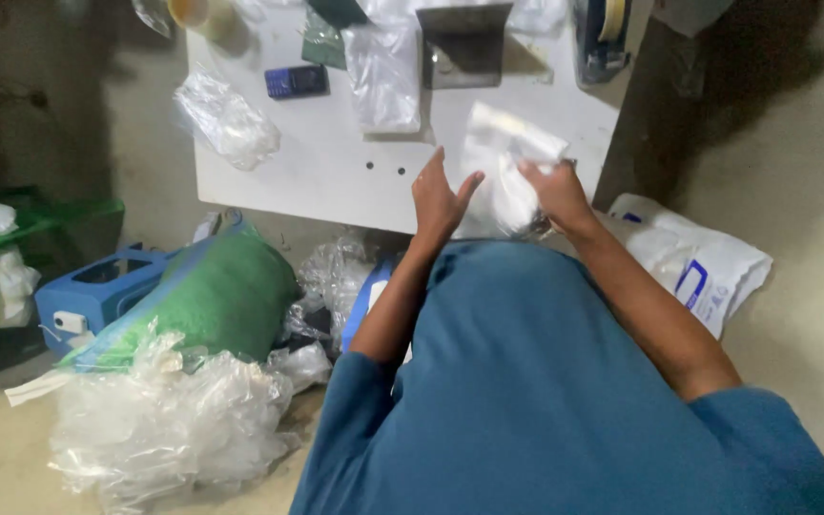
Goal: Folding and stacking plastic bags at a factory workstation
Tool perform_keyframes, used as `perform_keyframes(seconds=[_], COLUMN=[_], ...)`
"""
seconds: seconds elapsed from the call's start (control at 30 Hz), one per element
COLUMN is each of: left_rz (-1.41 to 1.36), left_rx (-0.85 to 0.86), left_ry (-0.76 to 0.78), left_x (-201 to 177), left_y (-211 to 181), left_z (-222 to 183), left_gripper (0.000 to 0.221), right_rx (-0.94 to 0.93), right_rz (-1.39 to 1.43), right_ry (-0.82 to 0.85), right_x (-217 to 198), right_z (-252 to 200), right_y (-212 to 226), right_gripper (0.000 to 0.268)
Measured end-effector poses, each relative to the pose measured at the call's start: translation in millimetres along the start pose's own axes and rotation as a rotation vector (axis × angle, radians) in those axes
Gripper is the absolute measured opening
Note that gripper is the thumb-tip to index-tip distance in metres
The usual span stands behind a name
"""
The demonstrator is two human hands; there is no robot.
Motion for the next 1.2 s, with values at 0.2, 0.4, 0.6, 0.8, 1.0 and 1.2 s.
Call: perform_keyframes(seconds=[0.2,0.4,0.6,0.8,1.0,1.2], left_rz=[-1.478,-0.722,-0.040,0.242,0.221,0.414], left_rx=[-0.855,-0.409,0.062,0.150,0.403,0.240], left_ry=[0.132,0.236,0.397,0.730,-0.021,0.433], left_x=[53.3,59.4,73.1,89.6,29.5,75.7], left_y=[-0.5,9.1,40.3,67.1,20.6,49.7], left_z=[-9.6,-28.6,-50.9,-51.3,-41.8,-49.1], left_gripper=[0.061,0.075,0.033,0.029,0.064,0.075], right_rx=[-0.124,0.263,0.106,0.071,0.034,-0.679], right_rz=[0.213,0.497,0.447,0.140,0.049,-0.649], right_ry=[0.164,-0.077,-0.270,-0.121,0.223,-0.039], right_x=[8.8,-18.9,-45.3,-33.3,60.7,52.8], right_z=[5.8,-19.4,-22.9,2.9,-17.7,-35.7], right_y=[-32.2,-44.4,20.1,7.1,-24.1,25.5], right_gripper=[0.059,0.052,0.044,0.032,0.041,0.043])
Point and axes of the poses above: each hand's wrist, its own z-axis towards the middle knuckle, its own x-axis out of the palm, y = z × x, the point moved 8 cm from there along z, towards the middle knuckle, and after that the axes turned 4 degrees about -z, right-handed, at the moved point
